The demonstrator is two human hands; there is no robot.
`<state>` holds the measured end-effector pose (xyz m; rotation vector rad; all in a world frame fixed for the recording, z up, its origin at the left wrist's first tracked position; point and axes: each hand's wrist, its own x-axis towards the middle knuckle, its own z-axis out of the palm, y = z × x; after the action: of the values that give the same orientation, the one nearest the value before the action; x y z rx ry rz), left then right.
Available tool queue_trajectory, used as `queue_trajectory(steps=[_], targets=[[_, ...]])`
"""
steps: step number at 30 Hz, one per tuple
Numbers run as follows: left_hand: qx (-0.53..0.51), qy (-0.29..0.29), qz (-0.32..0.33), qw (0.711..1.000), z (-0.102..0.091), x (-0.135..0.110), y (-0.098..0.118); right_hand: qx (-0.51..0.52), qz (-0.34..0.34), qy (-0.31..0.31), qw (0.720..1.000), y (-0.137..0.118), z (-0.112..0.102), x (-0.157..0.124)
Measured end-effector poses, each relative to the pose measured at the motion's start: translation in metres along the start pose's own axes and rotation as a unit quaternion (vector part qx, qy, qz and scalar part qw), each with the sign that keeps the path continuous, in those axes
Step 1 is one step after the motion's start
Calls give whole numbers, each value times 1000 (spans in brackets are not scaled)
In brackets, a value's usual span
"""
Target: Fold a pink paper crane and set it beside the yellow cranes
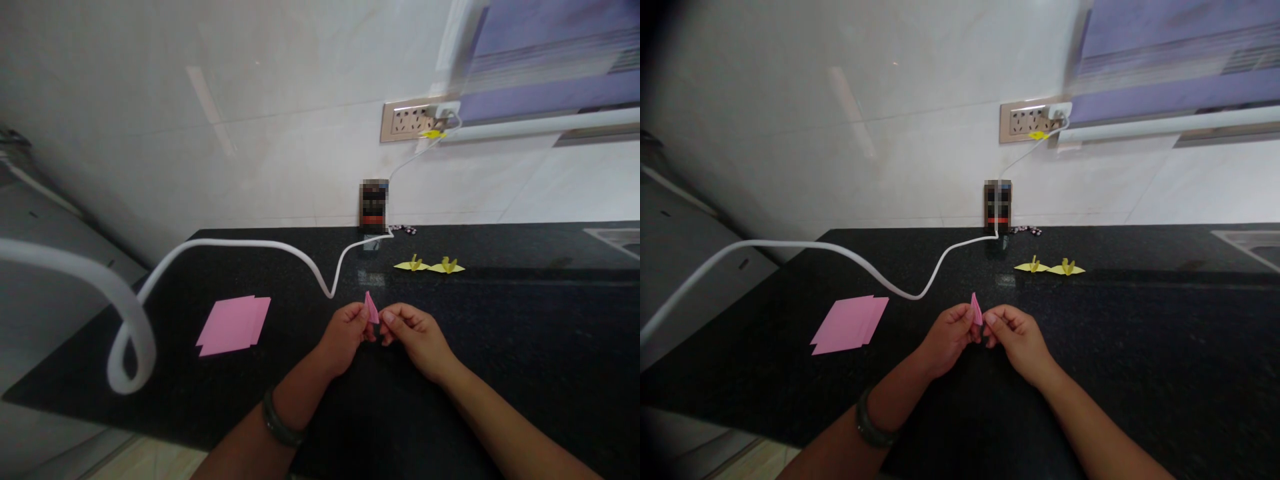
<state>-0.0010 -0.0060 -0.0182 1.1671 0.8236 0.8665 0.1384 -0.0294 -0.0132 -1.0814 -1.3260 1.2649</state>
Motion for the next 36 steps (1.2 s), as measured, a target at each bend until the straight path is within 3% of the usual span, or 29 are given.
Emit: queue_trajectory(steps=[6,14,22,28,32,36], targets=[[-48,-38,-23,998,3,-3,2,46,20,-22,998,-2,3,-2],[-53,-42,-20,998,2,-2,2,54,19,-28,998,-5,4,-2],[159,33,62,985,0,-5,10,-27,6,31,999,0,2,1],[187,23,97,977,4,-6,8,-70,-21,20,997,1,3,0],[209,115,114,965,3,-5,1,-151,-54,103,982,6,2,-1],[258,108,154,948,2,-6,1,-225,-88,133,961,10,-1,-1]])
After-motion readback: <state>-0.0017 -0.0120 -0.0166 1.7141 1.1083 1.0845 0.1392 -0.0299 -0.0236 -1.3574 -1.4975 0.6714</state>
